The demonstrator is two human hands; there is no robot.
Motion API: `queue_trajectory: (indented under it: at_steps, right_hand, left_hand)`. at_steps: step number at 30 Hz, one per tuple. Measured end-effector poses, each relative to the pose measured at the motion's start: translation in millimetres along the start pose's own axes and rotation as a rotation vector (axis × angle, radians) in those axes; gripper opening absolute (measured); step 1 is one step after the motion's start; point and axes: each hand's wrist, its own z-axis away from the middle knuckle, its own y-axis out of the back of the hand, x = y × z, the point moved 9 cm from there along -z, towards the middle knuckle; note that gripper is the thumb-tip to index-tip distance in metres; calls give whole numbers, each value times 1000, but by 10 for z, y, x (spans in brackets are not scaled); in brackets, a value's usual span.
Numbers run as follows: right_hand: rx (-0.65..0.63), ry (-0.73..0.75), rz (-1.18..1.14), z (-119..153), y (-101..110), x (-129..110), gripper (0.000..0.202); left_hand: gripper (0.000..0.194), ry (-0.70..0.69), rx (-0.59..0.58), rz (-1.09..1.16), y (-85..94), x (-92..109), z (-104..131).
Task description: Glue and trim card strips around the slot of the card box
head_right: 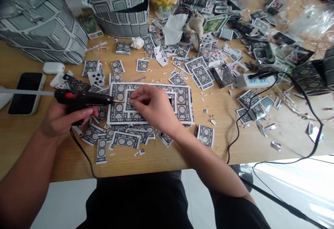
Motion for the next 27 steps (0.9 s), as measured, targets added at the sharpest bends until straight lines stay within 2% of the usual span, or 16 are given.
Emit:
queue_trajectory:
  at_steps: [12, 27]
  right_hand:
    - [3, -7, 14, 2, 1, 0, 11]
    - [2, 1, 1, 1, 1, -13, 10]
  left_hand:
    - [21, 16, -22, 68, -28, -44, 1]
    - [5, 32, 4, 48, -49, 71, -29]
